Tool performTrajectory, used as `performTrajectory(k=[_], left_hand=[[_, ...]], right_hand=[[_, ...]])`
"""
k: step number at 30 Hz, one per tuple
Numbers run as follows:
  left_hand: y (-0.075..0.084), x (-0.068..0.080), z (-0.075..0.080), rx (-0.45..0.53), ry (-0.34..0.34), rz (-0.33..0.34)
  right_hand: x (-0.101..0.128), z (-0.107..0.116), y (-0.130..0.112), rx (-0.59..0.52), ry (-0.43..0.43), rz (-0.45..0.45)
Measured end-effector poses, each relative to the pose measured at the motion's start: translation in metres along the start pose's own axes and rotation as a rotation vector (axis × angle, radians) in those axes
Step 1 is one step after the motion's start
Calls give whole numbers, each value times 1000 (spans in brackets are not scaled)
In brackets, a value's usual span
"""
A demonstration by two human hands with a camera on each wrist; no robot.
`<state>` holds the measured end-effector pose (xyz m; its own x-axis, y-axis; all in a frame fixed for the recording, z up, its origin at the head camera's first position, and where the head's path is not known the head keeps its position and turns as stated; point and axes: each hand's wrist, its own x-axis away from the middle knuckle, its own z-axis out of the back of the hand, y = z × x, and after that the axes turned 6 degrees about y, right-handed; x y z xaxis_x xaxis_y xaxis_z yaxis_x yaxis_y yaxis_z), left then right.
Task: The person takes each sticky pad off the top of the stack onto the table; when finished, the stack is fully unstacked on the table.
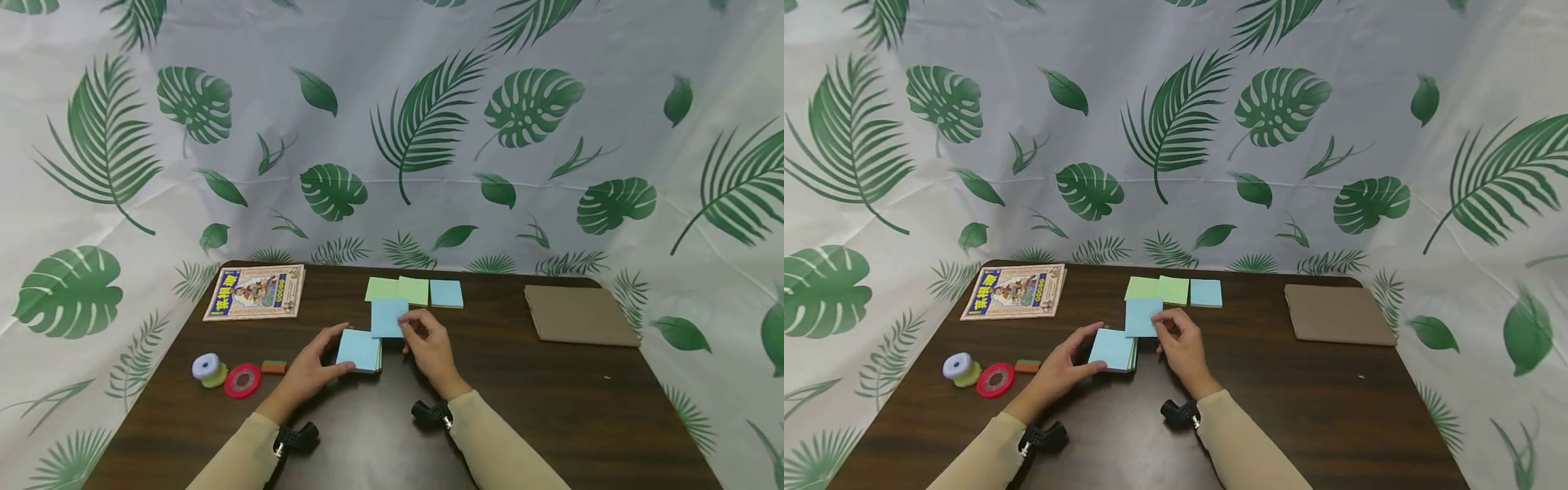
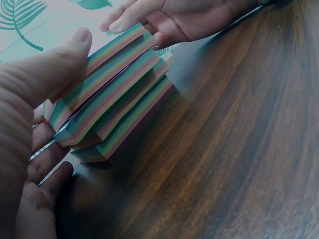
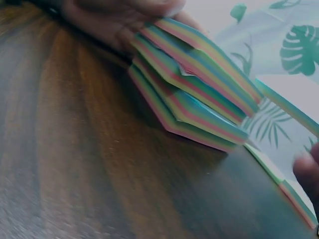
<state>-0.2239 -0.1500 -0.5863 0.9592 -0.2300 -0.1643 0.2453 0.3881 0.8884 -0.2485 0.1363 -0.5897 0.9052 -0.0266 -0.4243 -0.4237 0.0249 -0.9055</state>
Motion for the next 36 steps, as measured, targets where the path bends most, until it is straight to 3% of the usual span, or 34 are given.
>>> performTrajectory(k=[10, 17, 24, 30, 36], left_hand=[[-3, 0, -1, -12, -4, -45], [-2, 1, -2, -4, -4, -41], [-1, 2, -2, -21, 2, -44], [0, 2, -1, -6, 0, -43], [1, 2, -1, -12, -5, -34]], right_hand=[[-5, 21, 7, 125, 133, 68], [-12, 52, 5, 183, 414, 62], [-22, 92, 0, 264, 599, 134], [-30, 123, 15, 279, 680, 63], [-30, 138, 15, 343, 768, -33]])
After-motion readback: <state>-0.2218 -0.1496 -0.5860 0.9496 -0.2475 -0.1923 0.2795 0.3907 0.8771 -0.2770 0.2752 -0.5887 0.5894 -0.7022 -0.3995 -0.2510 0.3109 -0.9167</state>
